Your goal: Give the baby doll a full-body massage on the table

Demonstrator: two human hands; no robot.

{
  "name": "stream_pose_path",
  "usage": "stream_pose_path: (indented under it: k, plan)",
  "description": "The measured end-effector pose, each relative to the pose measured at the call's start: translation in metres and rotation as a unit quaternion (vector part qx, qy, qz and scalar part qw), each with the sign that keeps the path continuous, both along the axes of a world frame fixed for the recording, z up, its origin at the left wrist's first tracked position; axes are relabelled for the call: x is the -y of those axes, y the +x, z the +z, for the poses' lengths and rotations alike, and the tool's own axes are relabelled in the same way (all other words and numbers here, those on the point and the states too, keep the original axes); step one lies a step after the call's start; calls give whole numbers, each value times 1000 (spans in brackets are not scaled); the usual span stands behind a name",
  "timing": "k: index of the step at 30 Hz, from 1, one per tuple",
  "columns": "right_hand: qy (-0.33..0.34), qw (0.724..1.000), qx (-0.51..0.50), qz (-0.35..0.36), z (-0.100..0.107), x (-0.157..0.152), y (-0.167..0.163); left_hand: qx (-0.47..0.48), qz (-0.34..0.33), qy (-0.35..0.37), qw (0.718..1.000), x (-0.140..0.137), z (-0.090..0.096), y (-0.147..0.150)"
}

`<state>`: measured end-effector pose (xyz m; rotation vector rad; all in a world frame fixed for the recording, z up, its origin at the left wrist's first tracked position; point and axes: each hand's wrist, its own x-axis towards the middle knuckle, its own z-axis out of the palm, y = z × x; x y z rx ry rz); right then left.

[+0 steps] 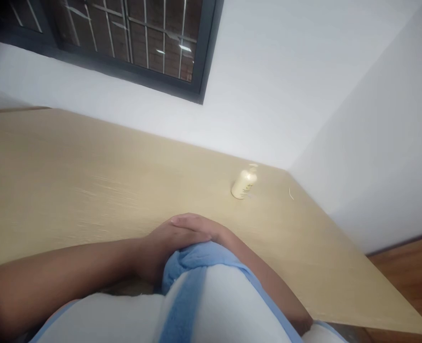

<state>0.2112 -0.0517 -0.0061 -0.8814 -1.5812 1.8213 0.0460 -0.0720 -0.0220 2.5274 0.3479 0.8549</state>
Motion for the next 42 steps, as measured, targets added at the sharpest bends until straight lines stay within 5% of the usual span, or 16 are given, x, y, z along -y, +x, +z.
stream_pose_path:
  k: [3,8,12,20,42]
  plan:
    - [1,1000,-10,17,-9,-12,3,16,8,28,999,0,-4,1]
    - [-34,978,-173,-115,-33,-35,9,-27,68,75,995,0,-3,0]
    - [-48,963,-244,-100,-32,-33,7,-101,120,46,987,1,-1,0]
    - [-51,967,-244,-59,-28,-22,-1,-135,125,-16,983,5,6,-2]
    - [-44,975,-213,-40,-26,-20,1,-124,107,4,987,4,6,-3]
